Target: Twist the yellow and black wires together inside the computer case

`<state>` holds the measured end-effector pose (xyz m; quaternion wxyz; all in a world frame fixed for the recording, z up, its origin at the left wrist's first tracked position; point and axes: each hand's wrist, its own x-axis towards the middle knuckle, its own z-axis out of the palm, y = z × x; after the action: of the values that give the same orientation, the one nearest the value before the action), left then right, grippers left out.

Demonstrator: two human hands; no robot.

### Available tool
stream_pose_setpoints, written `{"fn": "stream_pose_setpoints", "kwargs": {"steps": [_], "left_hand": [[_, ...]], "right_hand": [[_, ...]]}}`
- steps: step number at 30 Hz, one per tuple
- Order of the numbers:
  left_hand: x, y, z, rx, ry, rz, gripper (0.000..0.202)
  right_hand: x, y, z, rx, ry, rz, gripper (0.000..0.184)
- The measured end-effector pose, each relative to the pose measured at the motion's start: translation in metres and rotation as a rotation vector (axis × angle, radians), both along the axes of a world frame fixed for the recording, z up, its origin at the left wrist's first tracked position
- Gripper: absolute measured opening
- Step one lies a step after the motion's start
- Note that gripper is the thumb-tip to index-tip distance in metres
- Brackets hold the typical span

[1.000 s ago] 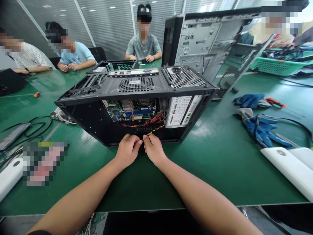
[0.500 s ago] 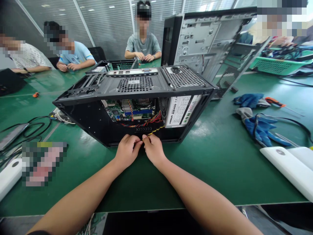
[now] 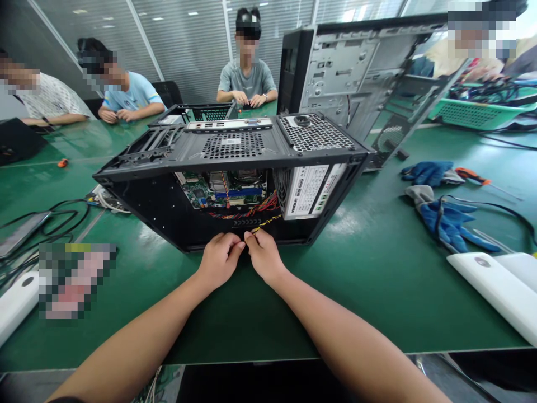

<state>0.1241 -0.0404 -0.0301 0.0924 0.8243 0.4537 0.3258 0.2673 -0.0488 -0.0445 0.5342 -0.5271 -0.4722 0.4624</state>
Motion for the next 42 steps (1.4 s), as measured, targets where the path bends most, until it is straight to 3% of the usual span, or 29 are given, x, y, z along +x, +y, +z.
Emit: {"fn": "stream_pose_setpoints", "kwargs": {"steps": [13, 36, 42], "left_hand": [[-0.0013, 0.0002, -0.0051, 0.146, -0.049, -0.036, 0.006], [0.0001, 0.0002, -0.001, -0.002, 0.05, -0.034, 0.014], [0.0001, 0.0008, -0.003, 0.02, 0.032, -0.043, 0.012]], "right_hand": [[0.0012, -0.0006, 0.0055, -0.054, -0.1, -0.118, 0.047], [0.0015, -0.0016, 0.0029, 0.067, -0.161, -0.03, 0.036], [0.0013, -0.0012, 0.0027, 0.014, -0.135, -0.059, 0.038]]}}
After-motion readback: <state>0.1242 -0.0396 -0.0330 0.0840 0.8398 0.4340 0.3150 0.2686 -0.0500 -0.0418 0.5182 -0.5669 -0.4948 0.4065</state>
